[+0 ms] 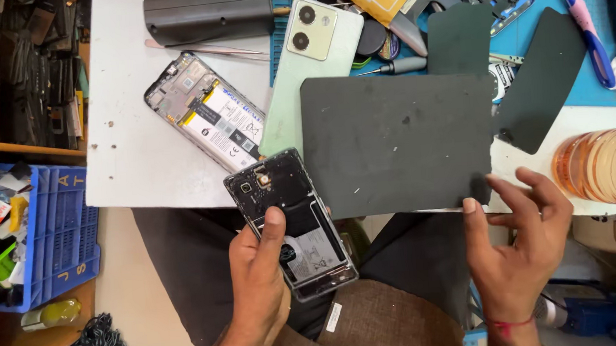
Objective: The person scrapes the back of a light green smartphone with a black card to remove adhesive residue. They then use a small metal tool to pry and separate the phone's back cover from the main body, revealing the internal components.
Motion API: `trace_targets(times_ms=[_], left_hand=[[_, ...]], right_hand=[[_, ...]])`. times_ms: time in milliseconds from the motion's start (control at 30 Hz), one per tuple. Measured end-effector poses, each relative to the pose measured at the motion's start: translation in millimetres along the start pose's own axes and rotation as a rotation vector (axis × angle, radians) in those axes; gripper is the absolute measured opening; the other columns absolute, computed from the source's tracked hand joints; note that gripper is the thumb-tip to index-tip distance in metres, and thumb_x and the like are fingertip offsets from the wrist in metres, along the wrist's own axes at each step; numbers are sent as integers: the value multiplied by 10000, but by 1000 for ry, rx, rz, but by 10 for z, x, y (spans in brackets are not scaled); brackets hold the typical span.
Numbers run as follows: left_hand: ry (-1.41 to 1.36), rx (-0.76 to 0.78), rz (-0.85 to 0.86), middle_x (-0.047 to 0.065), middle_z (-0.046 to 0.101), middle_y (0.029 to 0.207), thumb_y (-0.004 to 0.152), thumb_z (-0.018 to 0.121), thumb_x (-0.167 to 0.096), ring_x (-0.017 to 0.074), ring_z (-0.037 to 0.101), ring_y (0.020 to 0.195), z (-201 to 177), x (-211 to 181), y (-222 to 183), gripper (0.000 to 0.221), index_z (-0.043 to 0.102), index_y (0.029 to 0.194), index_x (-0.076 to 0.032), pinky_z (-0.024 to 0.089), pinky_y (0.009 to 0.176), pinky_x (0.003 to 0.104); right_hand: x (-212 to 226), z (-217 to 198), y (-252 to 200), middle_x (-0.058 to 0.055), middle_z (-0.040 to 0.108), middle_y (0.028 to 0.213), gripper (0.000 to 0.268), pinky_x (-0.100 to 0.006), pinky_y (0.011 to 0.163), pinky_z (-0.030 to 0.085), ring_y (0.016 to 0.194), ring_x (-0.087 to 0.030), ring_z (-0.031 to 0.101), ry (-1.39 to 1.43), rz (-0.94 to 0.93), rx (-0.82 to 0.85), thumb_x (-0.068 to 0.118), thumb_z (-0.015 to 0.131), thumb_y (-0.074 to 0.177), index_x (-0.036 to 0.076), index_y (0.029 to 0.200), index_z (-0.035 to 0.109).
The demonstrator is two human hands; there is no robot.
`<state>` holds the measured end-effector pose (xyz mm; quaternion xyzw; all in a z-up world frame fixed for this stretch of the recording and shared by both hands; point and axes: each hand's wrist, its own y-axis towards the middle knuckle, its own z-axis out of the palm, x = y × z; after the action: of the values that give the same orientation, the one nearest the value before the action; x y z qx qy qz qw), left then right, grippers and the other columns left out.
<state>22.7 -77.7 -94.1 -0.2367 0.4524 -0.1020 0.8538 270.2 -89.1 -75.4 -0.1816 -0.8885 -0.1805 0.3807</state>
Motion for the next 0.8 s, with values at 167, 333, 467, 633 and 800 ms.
trace_targets(times_ms=[167,333,467,633,800], left_hand=[[-50,19,28,132,760,1027,1036,580,-291,174,717,908,-54,79,-3,364,686,1127,45,583,837,342],[-88,49,40,121,756,1022,1030,591,-303,172,722,910,-57,109,12,357,682,1110,32,590,842,351],[-64,40,50,114,753,1020,1042,590,-302,160,714,911,-73,118,25,360,687,1109,38,588,843,334],[-92,43,28,101,749,1017,1033,590,-310,152,714,894,-62,108,51,356,677,1122,24,589,818,329],[-98,79,41,110,752,1039,1047,584,-315,153,715,913,-67,108,47,375,683,1143,34,590,838,328]], right_hand=[[357,90,11,-200,545,1438,591,-459,1212,264,1394,-401,420,-208,-392,134,224,788,883,-42,1367,577],[211,349,195,-168,548,1439,745,-538,1254,217,1392,-326,489,-14,-604,362,300,761,888,-86,1434,433],[76,324,107,-47,767,1139,472,-427,1053,506,1047,-214,734,290,-255,286,354,763,950,78,1319,660],[234,471,164,-248,700,1203,504,-478,999,527,1147,-421,689,-170,-803,104,250,743,867,-46,1252,609],[266,419,125,-136,689,1332,381,-370,1038,581,1160,-284,726,218,-633,192,232,694,1065,14,1366,607]])
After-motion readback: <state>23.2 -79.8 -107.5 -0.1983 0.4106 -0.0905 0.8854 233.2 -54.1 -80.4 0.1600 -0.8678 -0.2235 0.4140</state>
